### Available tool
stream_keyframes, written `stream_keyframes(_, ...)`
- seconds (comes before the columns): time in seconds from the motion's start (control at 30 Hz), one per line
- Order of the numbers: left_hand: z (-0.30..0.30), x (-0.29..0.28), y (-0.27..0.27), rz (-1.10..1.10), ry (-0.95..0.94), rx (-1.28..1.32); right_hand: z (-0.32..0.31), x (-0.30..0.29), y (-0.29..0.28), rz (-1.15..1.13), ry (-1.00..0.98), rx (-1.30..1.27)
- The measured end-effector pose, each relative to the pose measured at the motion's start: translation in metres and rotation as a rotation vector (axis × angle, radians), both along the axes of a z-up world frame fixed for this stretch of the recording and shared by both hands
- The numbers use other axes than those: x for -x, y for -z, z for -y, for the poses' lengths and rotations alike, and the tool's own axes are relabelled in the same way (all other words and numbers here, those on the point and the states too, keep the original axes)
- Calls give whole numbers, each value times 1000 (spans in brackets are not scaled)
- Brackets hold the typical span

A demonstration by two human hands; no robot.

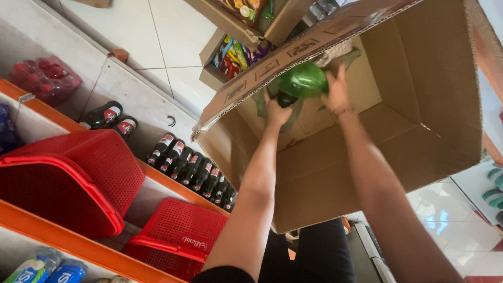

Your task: The person scans various snack packages with a handheld scanner and places them onto grocery store shelves, then moves a red plastic crate and a cardboard box to organize more items.

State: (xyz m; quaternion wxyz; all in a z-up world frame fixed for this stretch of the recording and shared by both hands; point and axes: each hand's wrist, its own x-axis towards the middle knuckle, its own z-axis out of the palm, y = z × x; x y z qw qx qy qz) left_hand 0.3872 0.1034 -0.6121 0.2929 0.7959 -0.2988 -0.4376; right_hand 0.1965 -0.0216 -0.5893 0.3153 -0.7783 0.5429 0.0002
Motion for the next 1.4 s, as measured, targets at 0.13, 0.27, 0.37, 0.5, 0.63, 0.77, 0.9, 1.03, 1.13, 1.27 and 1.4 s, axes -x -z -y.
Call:
stream_keyframes(0.13, -2, 1, 1, -56, 13, -31, 50, -21, -24, -369, -142, -161)
stream_keyframes(0.27, 0, 6, 0, -58, 148, -213, 62, -37, -22, -434, -231, -244)
stream_keyframes(0.37, 18, 2, -35, -30, 176, -323, 58, -31, 2, -384, -275, -174)
stream_keyframes(0.5, 25, 3, -50, 16, 266, -444, 57, -20, 14, -254, -405, 74)
stream_keyframes(0.63, 17, 11, -33, -24, 272, -385, 48, -17, -3, -211, -413, 68)
stream_keyframes(0.77, 13, 29, -28, -112, 118, -319, 38, -13, -30, -68, -293, 22)
stream_keyframes(0.9, -3, 43, -45, -526, -169, -192, 30, -13, -65, -66, -306, 93)
stream_keyframes(1.03, -14, 55, -103, -785, -532, 118, 16, -10, -123, 65, 44, -442)
stream_keyframes(1.13, -19, 49, -156, -1063, -806, 338, 4, -6, -177, 85, 131, -552)
stream_keyframes(1.27, -41, 20, -229, -1278, -610, 247, -29, 1, -271, 321, 288, -621)
stream_keyframes(1.4, -60, -17, -294, -1320, -365, 408, -60, -3, -347, 676, 334, -609)
